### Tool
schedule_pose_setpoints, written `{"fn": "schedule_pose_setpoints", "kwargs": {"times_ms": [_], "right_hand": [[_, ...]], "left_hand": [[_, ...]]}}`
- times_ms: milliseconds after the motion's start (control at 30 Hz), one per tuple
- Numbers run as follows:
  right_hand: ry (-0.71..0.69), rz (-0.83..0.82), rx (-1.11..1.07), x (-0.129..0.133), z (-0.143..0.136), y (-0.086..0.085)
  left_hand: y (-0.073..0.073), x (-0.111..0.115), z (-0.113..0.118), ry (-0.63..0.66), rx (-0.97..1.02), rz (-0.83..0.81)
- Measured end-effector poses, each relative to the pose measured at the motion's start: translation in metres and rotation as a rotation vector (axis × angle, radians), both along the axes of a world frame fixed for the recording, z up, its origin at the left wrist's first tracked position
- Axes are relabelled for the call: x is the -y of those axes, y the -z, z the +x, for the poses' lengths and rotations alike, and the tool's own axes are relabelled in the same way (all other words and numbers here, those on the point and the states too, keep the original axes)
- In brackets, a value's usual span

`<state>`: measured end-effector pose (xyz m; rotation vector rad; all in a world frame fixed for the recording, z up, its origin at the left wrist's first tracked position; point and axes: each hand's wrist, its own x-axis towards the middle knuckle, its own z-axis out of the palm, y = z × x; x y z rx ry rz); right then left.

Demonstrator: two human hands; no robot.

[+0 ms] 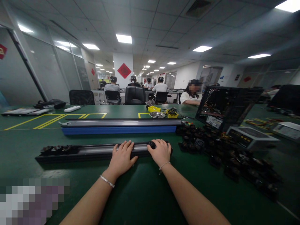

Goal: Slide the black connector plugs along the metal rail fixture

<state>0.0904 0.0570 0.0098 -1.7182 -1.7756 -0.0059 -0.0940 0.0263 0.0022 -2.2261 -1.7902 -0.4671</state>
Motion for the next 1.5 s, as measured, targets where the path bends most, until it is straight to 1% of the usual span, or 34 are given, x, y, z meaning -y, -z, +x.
{"fn": "schedule_pose_setpoints", "kwargs": {"times_ms": [367,667,900,1100,1333,1500], "right_hand": [[0.006,-0.001,-0.097,0.001,0.001,-0.003],[0.049,-0.002,-0.093,-0.002,0.003,0.000],[0.050,0.011,-0.091,-0.001,0.004,-0.001],[0.080,0.019,-0.109,-0.001,0.008,-0.001],[0.075,0.011,-0.111,0.000,0.009,-0.002],[0.110,-0.014,-0.099,0.000,0.012,-0.002]], "left_hand": [[0.000,0.001,0.000,-0.011,-0.036,0.028],[0.000,0.001,0.001,-0.010,-0.032,0.023],[-0.001,0.002,0.001,-0.003,-0.022,0.029],[-0.001,0.002,0.001,-0.010,-0.023,0.027],[-0.002,0.002,0.001,-0.010,-0.021,0.028],[-0.002,0.002,0.001,-0.010,-0.021,0.018]]}}
